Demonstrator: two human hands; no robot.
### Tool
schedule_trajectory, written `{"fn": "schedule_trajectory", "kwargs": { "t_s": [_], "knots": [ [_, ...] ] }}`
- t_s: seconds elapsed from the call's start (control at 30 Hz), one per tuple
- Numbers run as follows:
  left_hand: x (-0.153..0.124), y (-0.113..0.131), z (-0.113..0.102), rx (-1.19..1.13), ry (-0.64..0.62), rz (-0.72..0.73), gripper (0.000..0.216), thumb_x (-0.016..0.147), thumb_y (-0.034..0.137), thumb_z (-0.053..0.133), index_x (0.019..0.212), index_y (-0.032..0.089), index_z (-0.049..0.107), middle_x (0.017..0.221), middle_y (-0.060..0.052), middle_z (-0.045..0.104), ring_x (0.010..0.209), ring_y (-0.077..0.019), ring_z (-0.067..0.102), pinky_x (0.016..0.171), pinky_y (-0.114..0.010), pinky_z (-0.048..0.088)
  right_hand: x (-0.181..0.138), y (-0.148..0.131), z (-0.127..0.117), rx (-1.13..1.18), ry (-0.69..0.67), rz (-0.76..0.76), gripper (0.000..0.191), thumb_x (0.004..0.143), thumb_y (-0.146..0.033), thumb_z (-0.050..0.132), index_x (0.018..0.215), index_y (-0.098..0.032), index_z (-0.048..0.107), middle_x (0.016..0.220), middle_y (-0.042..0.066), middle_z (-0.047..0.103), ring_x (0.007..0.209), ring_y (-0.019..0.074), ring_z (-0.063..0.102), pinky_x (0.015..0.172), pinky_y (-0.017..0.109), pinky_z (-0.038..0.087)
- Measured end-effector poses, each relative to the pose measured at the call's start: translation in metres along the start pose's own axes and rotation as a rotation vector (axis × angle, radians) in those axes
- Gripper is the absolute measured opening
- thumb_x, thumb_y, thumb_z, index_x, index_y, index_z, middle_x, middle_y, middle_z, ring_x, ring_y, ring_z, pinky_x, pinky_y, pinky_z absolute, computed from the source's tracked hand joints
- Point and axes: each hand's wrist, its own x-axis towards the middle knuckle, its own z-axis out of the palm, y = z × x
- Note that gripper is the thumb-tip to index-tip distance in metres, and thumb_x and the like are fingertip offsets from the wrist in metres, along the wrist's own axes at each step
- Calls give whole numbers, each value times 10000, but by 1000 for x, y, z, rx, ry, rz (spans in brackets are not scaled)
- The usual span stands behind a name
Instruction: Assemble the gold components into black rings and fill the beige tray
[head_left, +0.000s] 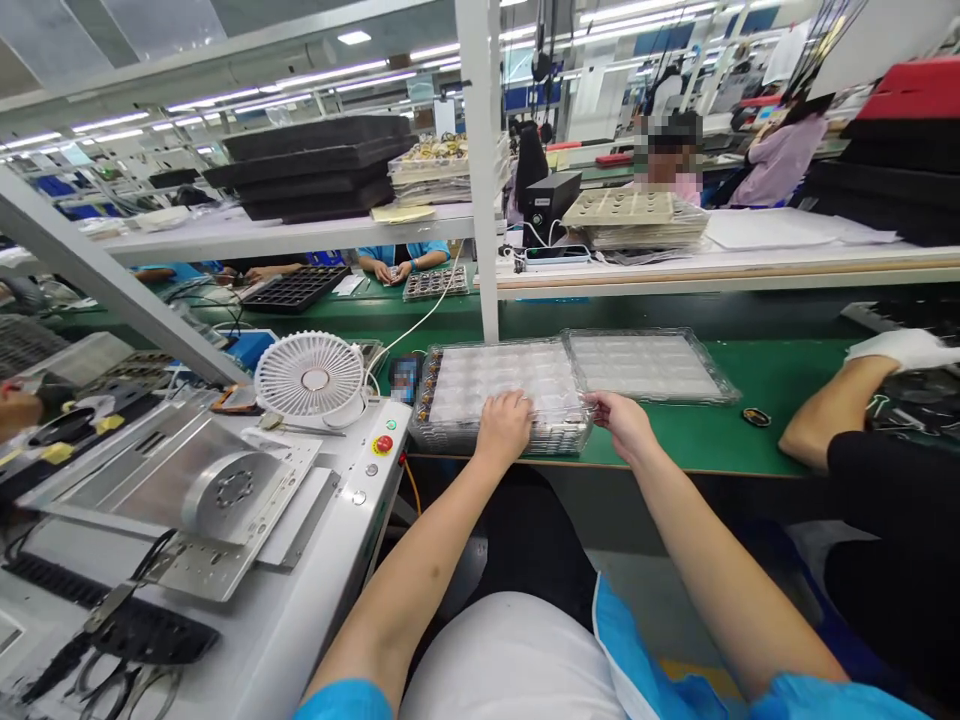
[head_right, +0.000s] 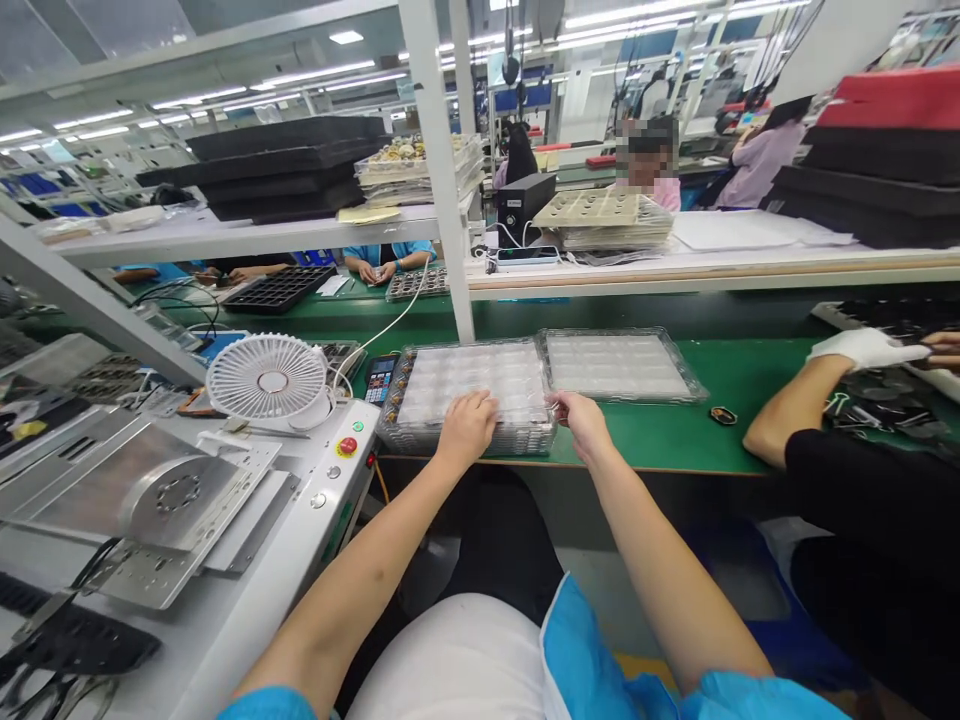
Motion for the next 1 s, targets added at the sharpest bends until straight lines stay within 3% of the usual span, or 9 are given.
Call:
{"fn": "schedule_trajectory", "kwargs": {
  "t_s": [0.17,0.33,0.4,0.53,0.63,0.73,1.0],
  "knots": [
    [-1,-7,1,26,7,-31,229,960,187,631,1171,199,717,1324,-140,714,1283,-346,638,1098,-613,473,24,6,-1,-143,-7,-71,327,636,-394,663,853,-156,716,714,27,669,677,190,576,660,296,456],
    [2,-7,-1,43,34,-22,213,959,209,649,1159,219,718,1294,-116,730,1253,-315,656,1090,-566,494,46,2,6,-377,-22,-73,297,867,-400,538,779,-167,700,668,16,639,681,204,595,618,283,400],
    [2,-8,0,45,56,-6,216,948,207,667,1157,217,718,1281,-117,735,1231,-315,668,1076,-565,503,50,0,7,-503,-39,-61,288,876,-413,598,762,-169,702,665,27,650,683,225,606,597,295,374],
    [1,-8,3,48,72,3,214,932,202,691,1144,216,720,1266,-120,739,1204,-315,678,1063,-567,507,48,-3,11,-736,-51,-86,205,822,-322,741,972,-184,759,901,80,744,893,295,669,679,320,414],
    [0,-9,4,37,92,4,197,933,205,691,1127,212,723,1253,-124,743,1194,-313,683,1053,-566,512,43,-5,14,-863,-58,-120,226,903,-295,674,1099,-221,760,1051,97,752,1017,311,679,763,338,456],
    [2,-9,3,16,117,25,192,934,201,688,1122,206,722,1234,-124,748,1188,-313,686,1039,-552,523,39,-8,17,-954,-87,-138,217,951,-307,624,1094,-237,772,1120,109,740,1042,316,687,799,350,483],
    [6,-10,-4,-13,178,59,167,947,229,680,1107,201,719,1219,-129,750,1161,-309,698,1001,-519,544,41,-12,21,-1022,-153,-219,254,998,-250,498,1062,-175,732,1109,160,700,968,317,691,787,369,495]
  ]
}}
